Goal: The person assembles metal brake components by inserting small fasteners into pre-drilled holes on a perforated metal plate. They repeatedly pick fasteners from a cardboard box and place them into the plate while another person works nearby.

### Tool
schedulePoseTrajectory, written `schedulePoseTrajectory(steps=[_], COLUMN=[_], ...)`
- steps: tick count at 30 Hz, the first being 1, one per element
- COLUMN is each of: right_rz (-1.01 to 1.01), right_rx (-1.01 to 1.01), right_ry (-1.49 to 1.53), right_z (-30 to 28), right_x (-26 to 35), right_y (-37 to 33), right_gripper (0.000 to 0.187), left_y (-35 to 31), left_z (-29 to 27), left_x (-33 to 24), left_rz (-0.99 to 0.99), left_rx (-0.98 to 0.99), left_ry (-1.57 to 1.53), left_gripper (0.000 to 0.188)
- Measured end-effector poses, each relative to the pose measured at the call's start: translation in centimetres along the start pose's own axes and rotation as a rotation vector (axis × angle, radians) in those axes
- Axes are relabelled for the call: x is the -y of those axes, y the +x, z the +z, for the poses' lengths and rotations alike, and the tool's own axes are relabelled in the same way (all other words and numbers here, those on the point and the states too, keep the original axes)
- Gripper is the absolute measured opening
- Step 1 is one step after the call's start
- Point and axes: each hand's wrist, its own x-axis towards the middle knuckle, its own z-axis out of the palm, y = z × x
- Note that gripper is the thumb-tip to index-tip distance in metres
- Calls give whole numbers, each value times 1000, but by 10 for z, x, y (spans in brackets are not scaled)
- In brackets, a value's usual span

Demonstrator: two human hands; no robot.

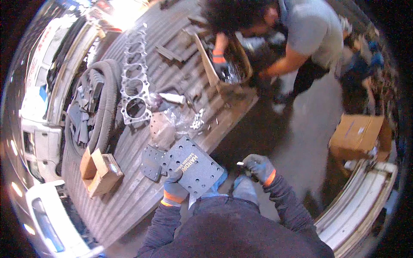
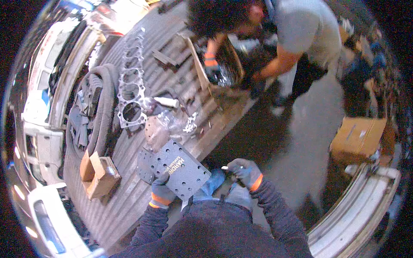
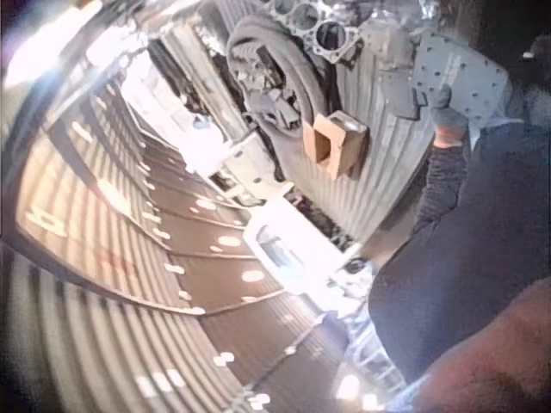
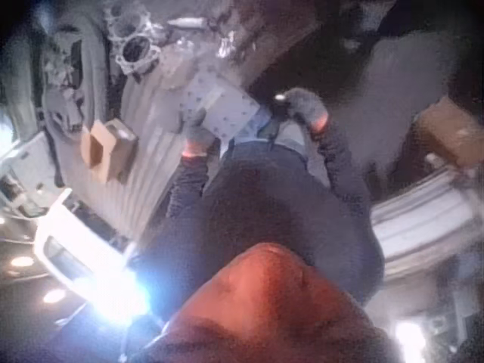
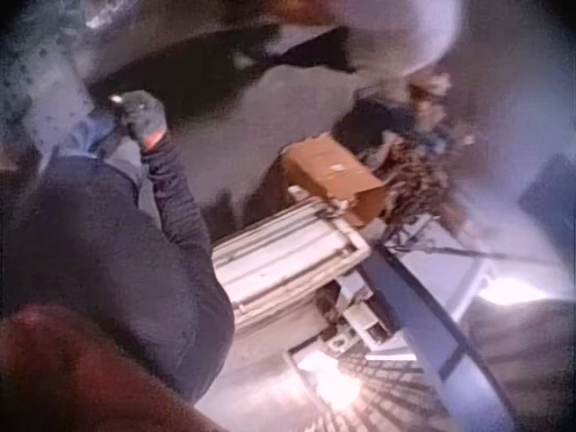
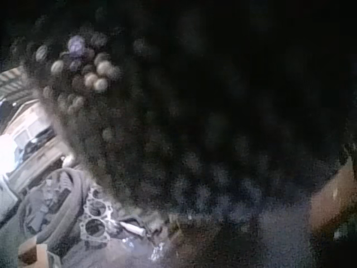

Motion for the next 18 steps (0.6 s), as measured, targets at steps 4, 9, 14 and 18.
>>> schedulePoseTrajectory(steps=[4, 9, 14, 18], right_rz=[-170, -202, -374, -498], right_rx=[75, 159, 12, -15], right_ry=[-213, -327, -824, -934], right_z=[46, 96, 145, 186], right_x=[93, 138, 172, 184], right_y=[-15, -6, 5, 18], right_gripper=[37, 35, 32, 26], left_y=[-29, -52, -52, -63], left_z=[42, 44, 9, -5], left_x=[-14, -35, -70, -101], left_rz=[287, 533, 534, 524], left_rx=[182, 171, 216, 349], left_ry=[-2, 0, -75, -119], left_gripper=[53, 54, 54, 55])
